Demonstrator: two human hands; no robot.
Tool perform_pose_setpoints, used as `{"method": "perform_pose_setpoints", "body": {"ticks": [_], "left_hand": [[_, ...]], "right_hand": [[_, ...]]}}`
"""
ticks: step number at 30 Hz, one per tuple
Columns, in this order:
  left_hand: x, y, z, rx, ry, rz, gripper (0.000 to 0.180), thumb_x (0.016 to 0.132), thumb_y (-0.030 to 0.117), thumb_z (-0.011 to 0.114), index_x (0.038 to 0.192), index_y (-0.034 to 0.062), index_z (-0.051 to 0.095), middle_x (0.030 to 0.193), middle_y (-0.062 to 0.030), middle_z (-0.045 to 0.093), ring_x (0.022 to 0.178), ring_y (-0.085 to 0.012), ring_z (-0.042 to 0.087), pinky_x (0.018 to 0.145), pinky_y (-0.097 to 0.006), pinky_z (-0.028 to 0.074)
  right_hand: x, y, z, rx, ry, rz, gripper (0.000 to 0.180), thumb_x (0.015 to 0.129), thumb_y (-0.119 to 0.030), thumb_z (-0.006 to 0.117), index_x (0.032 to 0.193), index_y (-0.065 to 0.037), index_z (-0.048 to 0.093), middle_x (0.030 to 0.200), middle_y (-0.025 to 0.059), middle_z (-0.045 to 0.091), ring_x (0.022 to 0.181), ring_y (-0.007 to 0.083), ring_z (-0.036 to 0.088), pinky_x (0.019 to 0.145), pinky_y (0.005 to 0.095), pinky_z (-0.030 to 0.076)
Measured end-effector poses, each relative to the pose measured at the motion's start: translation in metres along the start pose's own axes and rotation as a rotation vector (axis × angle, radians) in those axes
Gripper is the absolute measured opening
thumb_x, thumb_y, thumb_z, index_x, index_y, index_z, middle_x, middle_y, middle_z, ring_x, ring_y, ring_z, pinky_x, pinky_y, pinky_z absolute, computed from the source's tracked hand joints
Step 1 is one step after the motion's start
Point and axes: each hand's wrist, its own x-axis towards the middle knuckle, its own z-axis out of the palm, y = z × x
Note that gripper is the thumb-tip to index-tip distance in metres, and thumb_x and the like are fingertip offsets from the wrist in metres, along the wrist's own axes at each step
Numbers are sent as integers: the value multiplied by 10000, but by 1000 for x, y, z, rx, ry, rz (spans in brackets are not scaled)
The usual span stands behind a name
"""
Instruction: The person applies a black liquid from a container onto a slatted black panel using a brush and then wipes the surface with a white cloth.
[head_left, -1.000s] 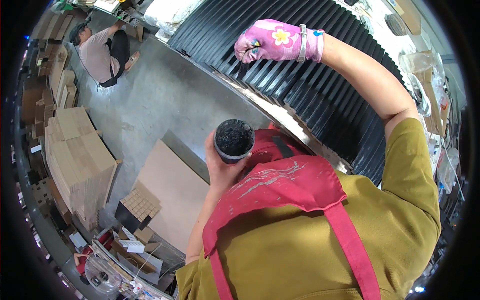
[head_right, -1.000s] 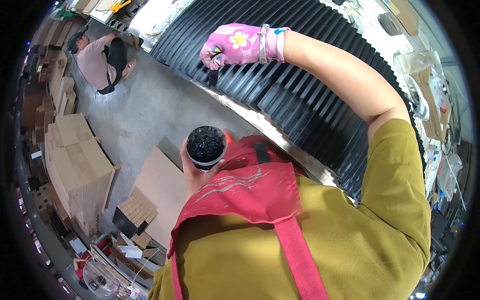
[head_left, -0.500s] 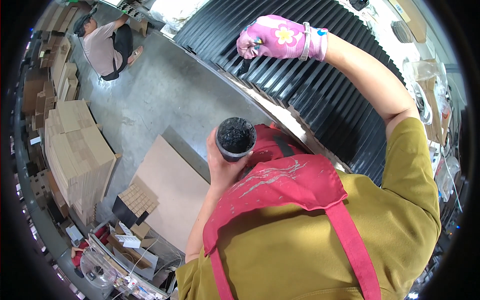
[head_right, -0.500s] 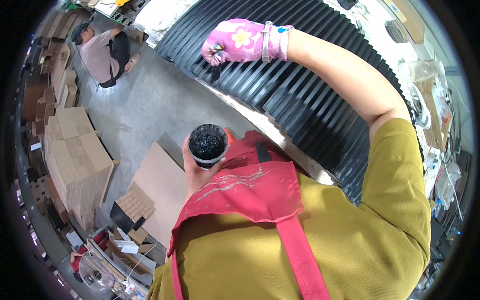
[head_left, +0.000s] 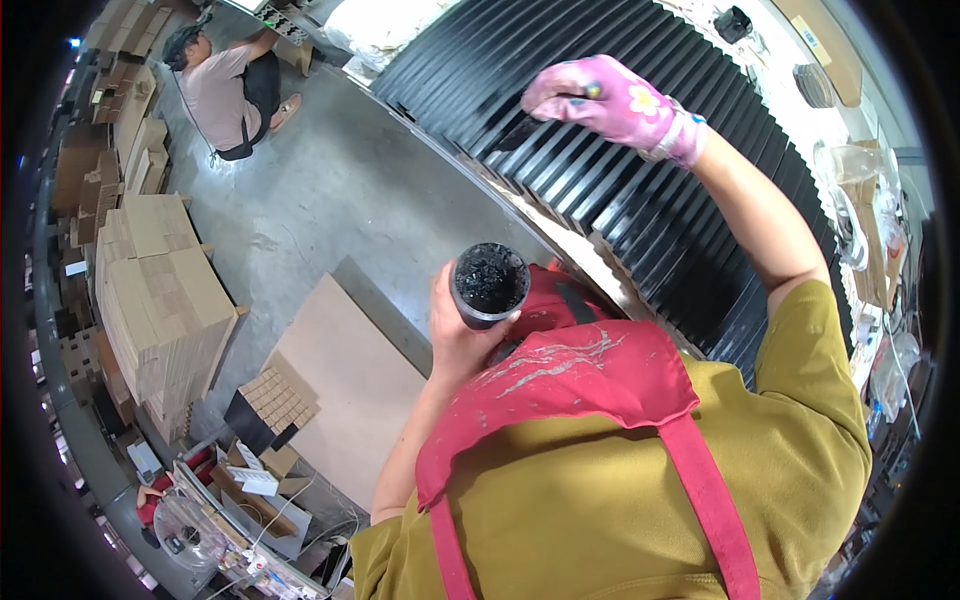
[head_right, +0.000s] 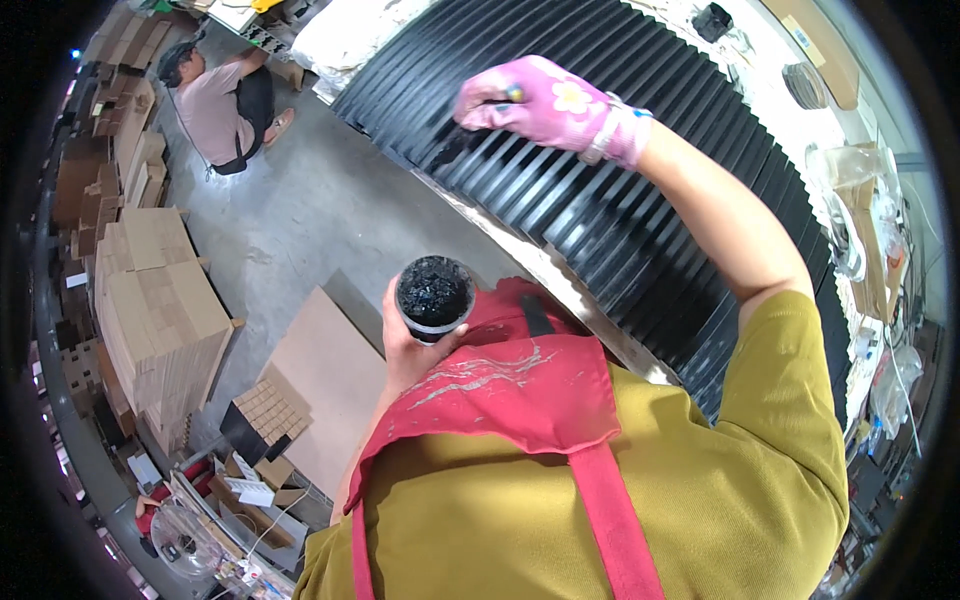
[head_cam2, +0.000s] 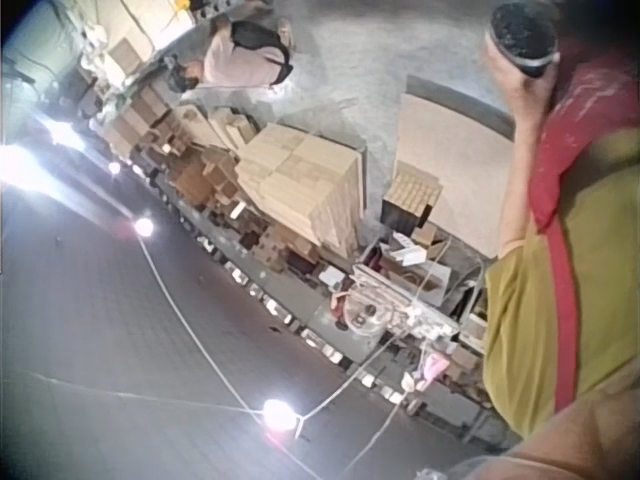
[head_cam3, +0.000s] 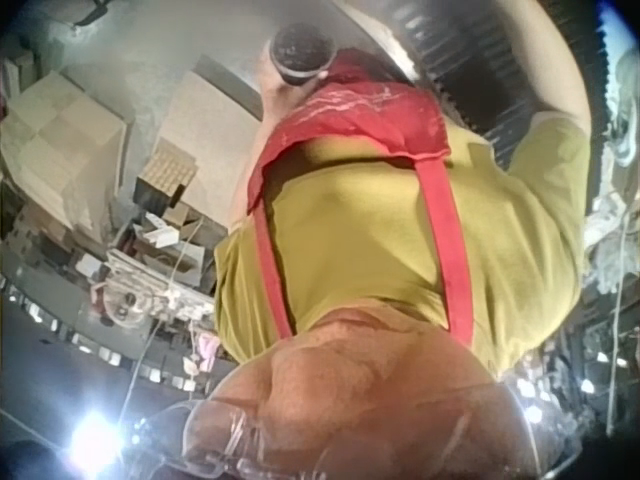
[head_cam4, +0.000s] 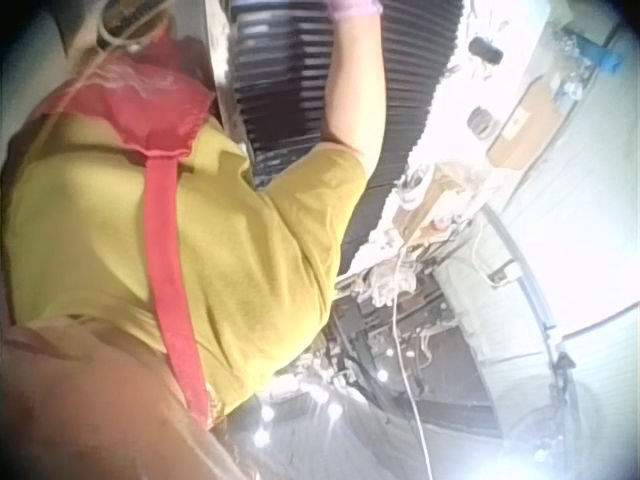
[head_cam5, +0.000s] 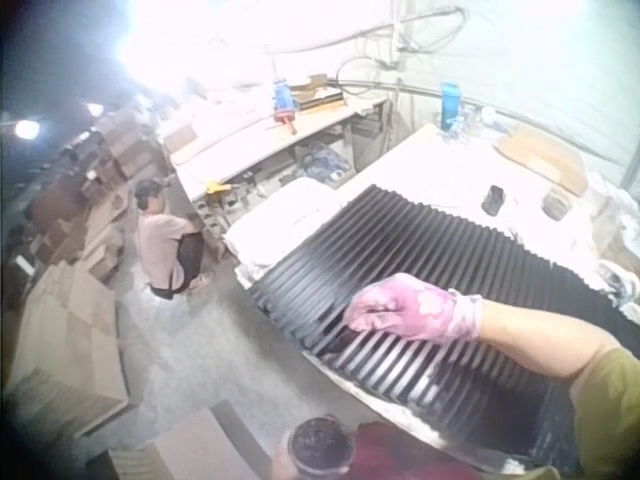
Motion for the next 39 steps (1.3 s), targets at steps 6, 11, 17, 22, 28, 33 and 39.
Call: {"method": "perform_pose_setpoints", "body": {"ticks": [6, 11, 17, 22, 28, 33, 39], "left_hand": [[3, -10, 4, -40, -35, 46, 852, 585, 180, 854, 1252, -68, 386, 1162, -191, 514, 1062, -321, 537, 921, -376, 427], [15, -17, 9, -104, -188, -61, 937, 567, 146, 860, 1312, -20, 317, 1196, -168, 511, 1103, -267, 536, 946, -355, 420], [29, -28, 2, -166, -243, 92, 914, 564, 142, 850, 1304, -23, 339, 1187, -165, 526, 1086, -288, 547, 944, -369, 421], [28, -47, -24, -125, -197, 23, 901, 550, 153, 854, 1285, -40, 371, 1189, -181, 517, 1094, -315, 536, 941, -374, 422], [35, -55, -34, -107, -204, -4, 919, 560, 199, 853, 1293, -55, 360, 1215, -191, 491, 1126, -327, 509, 960, -378, 405], [37, -59, -32, -138, -210, -36, 930, 568, 209, 849, 1305, -52, 345, 1225, -190, 484, 1132, -326, 504, 966, -375, 399], [39, -56, -30, -133, -224, -76, 927, 570, 200, 847, 1307, -43, 340, 1227, -189, 483, 1133, -317, 506, 962, -371, 405]], "right_hand": [[-39, 1, 0, 466, 429, 426, 231, 899, -190, 577, 1027, -4, 624, 804, -24, 577, 605, -11, 480, 511, 129, 382], [-16, -14, 7, 75, 285, 347, 272, 882, -265, 596, 979, -13, 626, 788, 16, 597, 692, 84, 550, 645, 231, 474], [72, 20, 17, -1, 45, 23, 249, 861, -209, 612, 952, 23, 610, 860, 75, 640, 796, 155, 609, 753, 292, 498], [107, 5, 33, -263, -46, 81, 133, 828, -73, 581, 924, 16, 602, 794, 99, 629, 748, 206, 615, 723, 301, 497], [115, 13, 36, -421, -99, 53, 121, 771, -19, 571, 890, -15, 591, 792, 102, 614, 753, 264, 605, 713, 327, 490], [119, 14, 37, -467, -4, -33, 131, 747, -2, 574, 874, -33, 581, 776, 91, 604, 742, 258, 600, 686, 333, 492], [115, 25, 35, -363, -121, -72, 107, 764, 29, 548, 853, -26, 571, 815, 72, 598, 766, 230, 612, 700, 313, 503]]}}
